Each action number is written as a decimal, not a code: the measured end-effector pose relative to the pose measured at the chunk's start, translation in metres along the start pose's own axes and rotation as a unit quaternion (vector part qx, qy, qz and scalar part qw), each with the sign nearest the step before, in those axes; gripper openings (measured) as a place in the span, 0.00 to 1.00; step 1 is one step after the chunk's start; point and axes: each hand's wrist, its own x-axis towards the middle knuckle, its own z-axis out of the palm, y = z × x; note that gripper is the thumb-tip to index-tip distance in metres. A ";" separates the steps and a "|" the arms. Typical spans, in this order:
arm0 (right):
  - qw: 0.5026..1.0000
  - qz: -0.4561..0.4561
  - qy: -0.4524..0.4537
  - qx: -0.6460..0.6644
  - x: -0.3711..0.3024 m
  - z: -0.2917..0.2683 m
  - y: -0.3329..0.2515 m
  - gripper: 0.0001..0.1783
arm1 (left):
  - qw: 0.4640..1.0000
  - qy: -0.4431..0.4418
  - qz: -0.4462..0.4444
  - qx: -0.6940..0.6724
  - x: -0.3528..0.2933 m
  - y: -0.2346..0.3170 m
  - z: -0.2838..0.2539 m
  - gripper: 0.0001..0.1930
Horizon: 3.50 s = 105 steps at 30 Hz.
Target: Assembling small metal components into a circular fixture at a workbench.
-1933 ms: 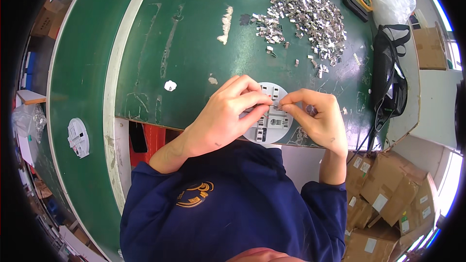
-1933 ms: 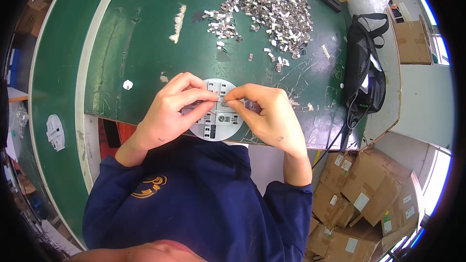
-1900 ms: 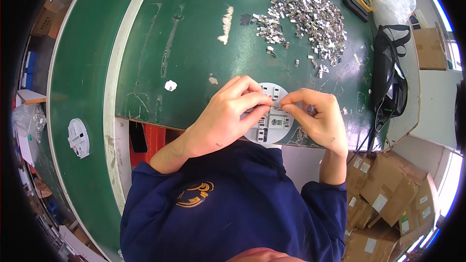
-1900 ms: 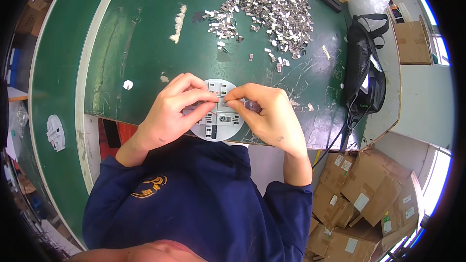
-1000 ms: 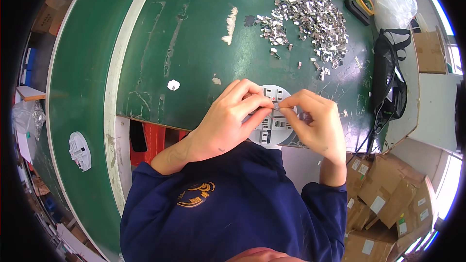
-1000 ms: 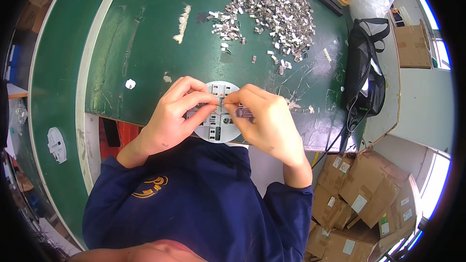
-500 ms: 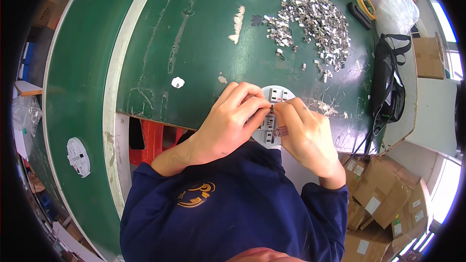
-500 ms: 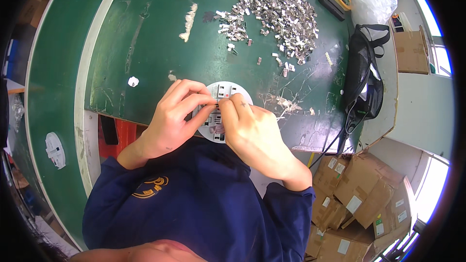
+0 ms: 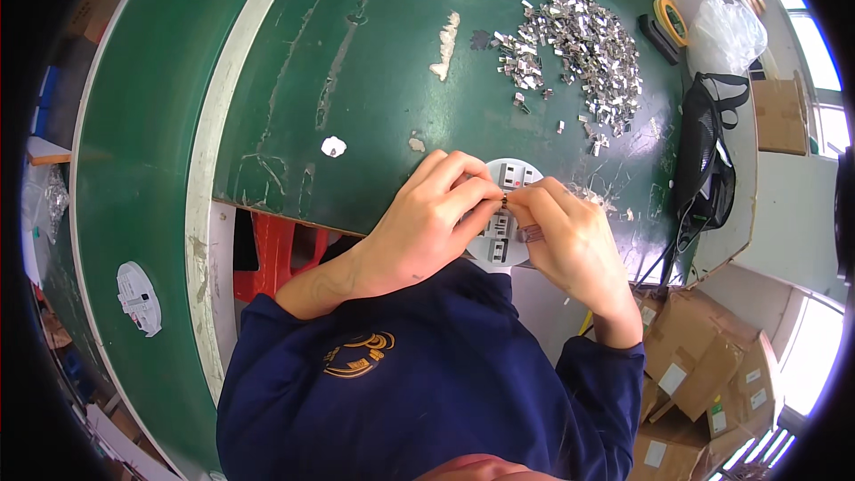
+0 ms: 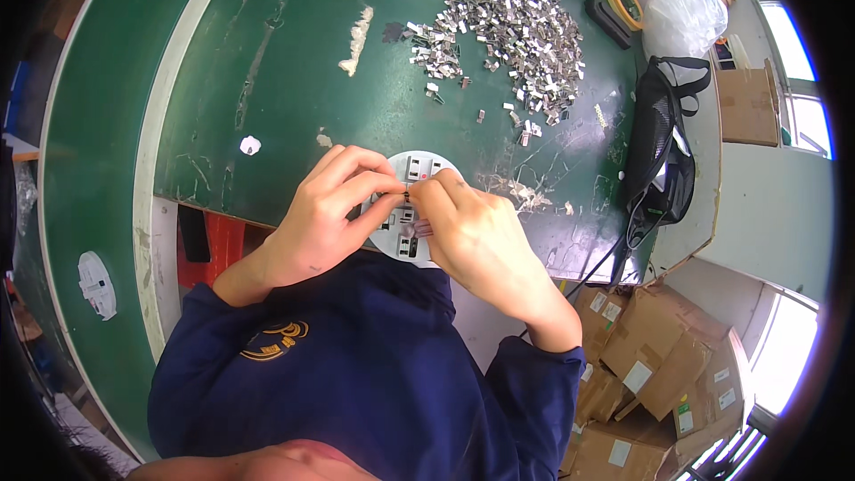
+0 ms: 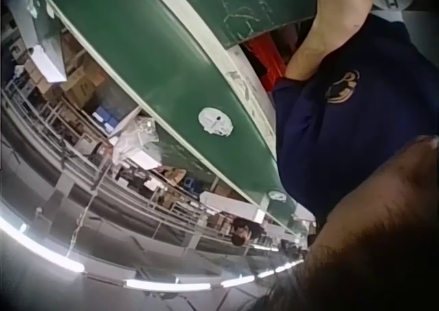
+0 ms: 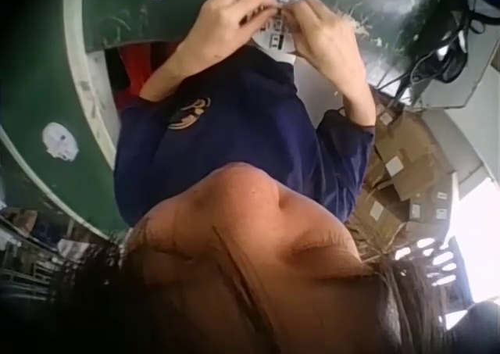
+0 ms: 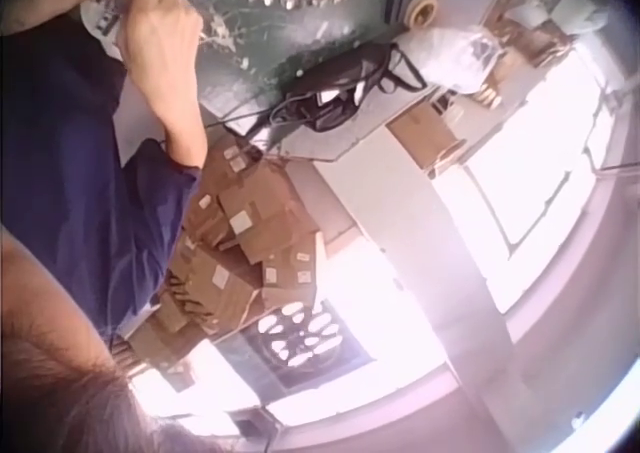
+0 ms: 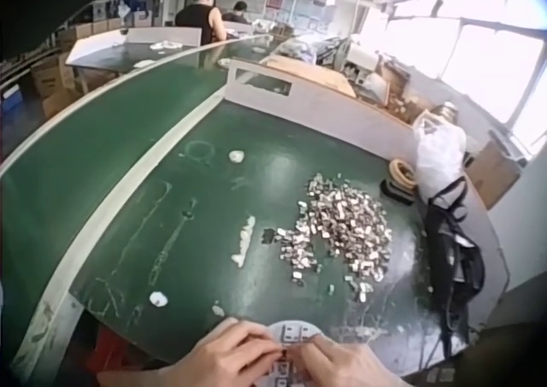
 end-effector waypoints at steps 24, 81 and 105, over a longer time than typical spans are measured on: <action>0.732 0.021 0.188 0.655 0.030 0.014 0.014 0.28 | 0.979 -0.163 0.043 0.113 -0.003 -0.004 -0.004 0.54; 0.947 0.074 0.098 0.298 -0.001 -0.019 0.024 0.07 | 0.998 -0.014 0.052 -0.026 0.025 0.013 -0.007 0.09; 0.979 0.007 0.171 0.115 -0.007 0.011 0.029 0.08 | 0.995 -0.030 0.043 0.080 0.017 0.002 0.001 0.06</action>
